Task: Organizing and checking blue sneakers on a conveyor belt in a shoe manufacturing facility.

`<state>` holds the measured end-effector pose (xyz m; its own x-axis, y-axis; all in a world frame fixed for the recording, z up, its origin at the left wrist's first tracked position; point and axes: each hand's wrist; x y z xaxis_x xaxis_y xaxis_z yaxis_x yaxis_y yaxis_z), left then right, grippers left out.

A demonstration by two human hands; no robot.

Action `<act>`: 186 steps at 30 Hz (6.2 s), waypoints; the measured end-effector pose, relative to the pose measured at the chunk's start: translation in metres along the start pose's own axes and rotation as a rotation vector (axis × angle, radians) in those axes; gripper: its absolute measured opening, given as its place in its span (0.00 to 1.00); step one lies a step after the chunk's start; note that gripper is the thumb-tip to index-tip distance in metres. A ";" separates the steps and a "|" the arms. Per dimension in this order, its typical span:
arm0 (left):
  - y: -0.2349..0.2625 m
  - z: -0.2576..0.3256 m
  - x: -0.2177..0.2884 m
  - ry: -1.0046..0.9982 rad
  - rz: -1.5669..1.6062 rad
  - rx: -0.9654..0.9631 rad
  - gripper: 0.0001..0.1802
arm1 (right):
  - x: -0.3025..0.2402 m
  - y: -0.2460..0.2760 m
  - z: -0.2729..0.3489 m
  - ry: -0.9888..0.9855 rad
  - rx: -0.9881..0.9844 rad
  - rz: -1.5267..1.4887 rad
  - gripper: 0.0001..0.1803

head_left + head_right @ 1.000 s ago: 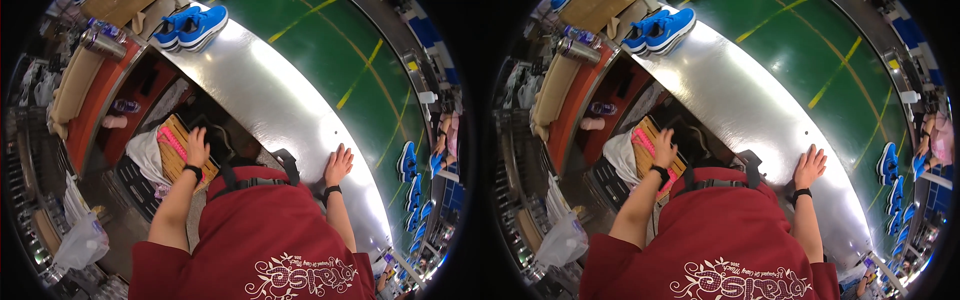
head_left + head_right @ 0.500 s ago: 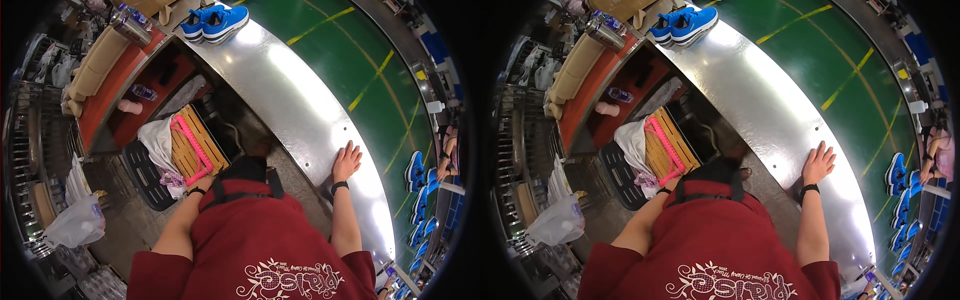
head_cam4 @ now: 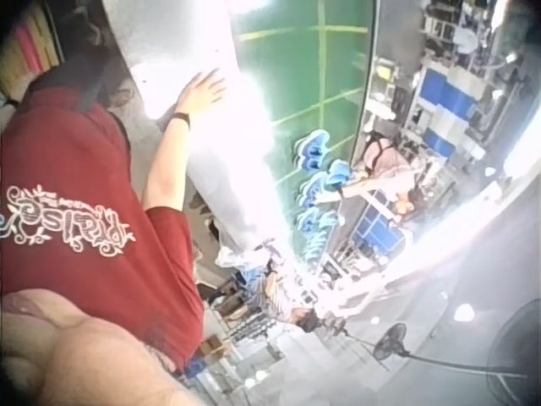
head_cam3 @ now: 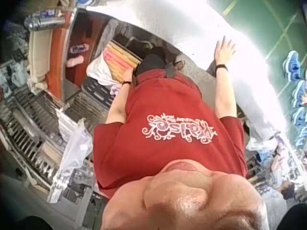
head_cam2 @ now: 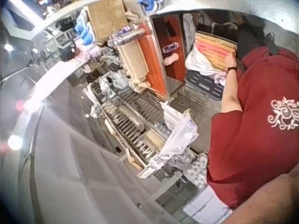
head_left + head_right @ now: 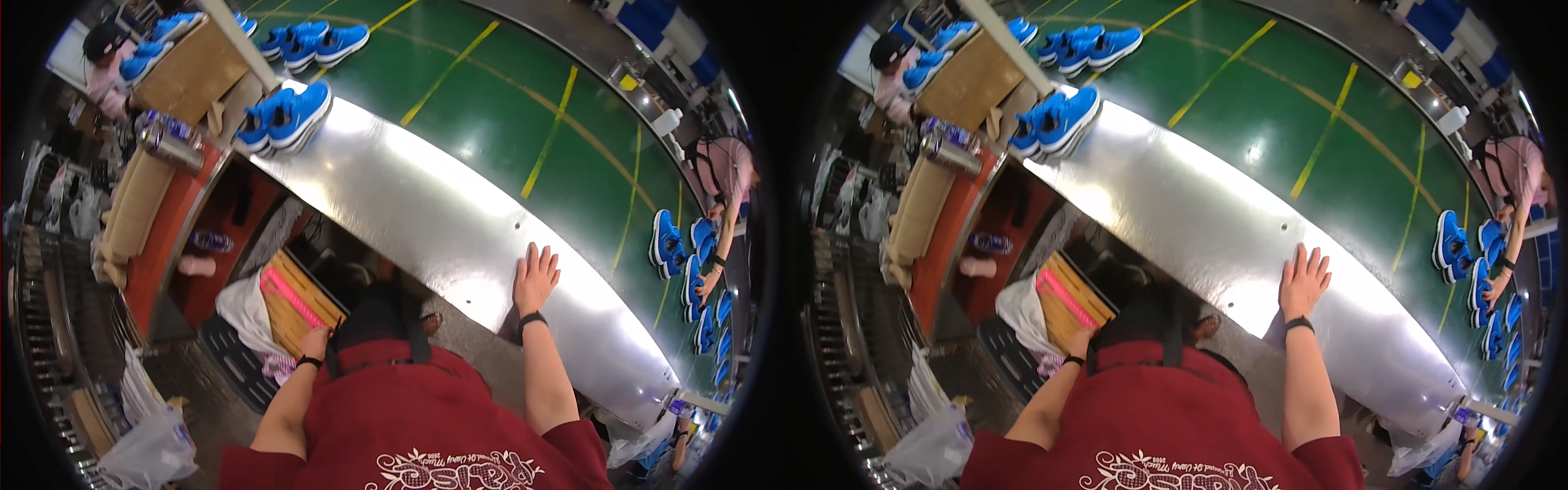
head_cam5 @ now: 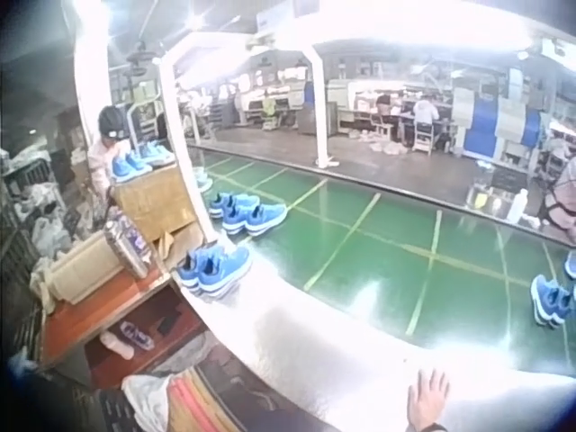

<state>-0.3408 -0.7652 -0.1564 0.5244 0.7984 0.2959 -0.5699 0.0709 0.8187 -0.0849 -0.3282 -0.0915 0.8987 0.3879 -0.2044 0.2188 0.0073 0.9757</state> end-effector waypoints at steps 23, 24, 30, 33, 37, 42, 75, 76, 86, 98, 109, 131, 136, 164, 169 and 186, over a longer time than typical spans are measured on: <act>0.429 -0.464 0.144 -0.607 0.017 0.775 0.23 | -0.026 0.020 0.003 -0.132 -0.164 0.058 0.29; 0.438 -0.480 0.145 -0.541 -0.087 0.752 0.27 | -0.031 0.022 0.004 -0.158 -0.182 0.067 0.29; 0.447 -0.544 0.146 -0.533 -0.421 0.695 0.29 | -0.078 -0.001 -0.013 -0.519 -0.189 0.099 0.31; 0.443 -0.563 0.151 -0.307 -0.377 0.672 0.26 | -0.087 -0.019 -0.016 -0.661 -0.145 0.127 0.32; 0.439 -0.573 0.158 -0.190 -0.291 0.744 0.22 | -0.093 -0.020 -0.020 -0.714 -0.139 0.130 0.32; 0.451 -0.583 0.151 -0.180 -0.373 0.533 0.23 | -0.097 -0.022 -0.020 -0.709 -0.121 0.141 0.32; 0.235 -0.166 0.273 -1.089 -0.128 0.233 0.21 | -0.198 0.017 -0.094 -0.148 -0.246 -0.748 0.38; 0.235 -0.164 0.281 -1.091 -0.129 0.224 0.21 | -0.194 0.012 -0.087 -0.156 -0.248 -0.749 0.38; 0.192 -0.166 0.335 -1.480 -0.042 0.148 0.10 | -0.176 0.027 -0.002 -0.110 -0.071 -0.625 0.42; 0.185 -0.182 0.319 -1.439 0.158 0.133 0.15 | -0.175 0.018 -0.007 -0.235 -0.122 -0.724 0.46; 0.166 -0.186 0.308 -0.962 0.189 -0.108 0.52 | -0.172 0.070 -0.011 -0.227 -0.091 -0.933 0.21; 0.162 -0.188 0.307 -0.956 0.284 -0.130 0.50 | -0.110 0.074 -0.063 -0.422 -0.591 -1.464 0.40; 0.178 -0.186 0.311 -0.948 0.226 -0.215 0.49 | -0.130 0.061 -0.032 -0.062 -0.534 -1.027 0.56; 0.226 -0.235 0.345 -0.587 0.355 -0.974 0.22 | -0.176 0.036 -0.014 -0.222 -0.220 -0.604 0.48; 0.236 -0.245 0.348 -0.436 0.476 -1.189 0.19 | -0.176 0.035 -0.017 -0.223 -0.230 -0.577 0.47; 0.253 -0.179 0.286 -1.262 0.042 0.099 0.20 | -0.167 0.040 -0.020 -0.263 -0.230 -0.860 0.43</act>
<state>-0.4483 -0.4123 0.0478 0.7747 -0.3285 0.5403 -0.5801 -0.0289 0.8141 -0.2342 -0.3745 -0.0169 0.5259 -0.0566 -0.8487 0.7943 0.3893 0.4663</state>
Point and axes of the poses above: each hand's wrist, its own z-axis away from the middle knuckle, its own y-axis out of the back of the hand, x = y × z, and after that the axes turned 2 degrees about -z, right-handed
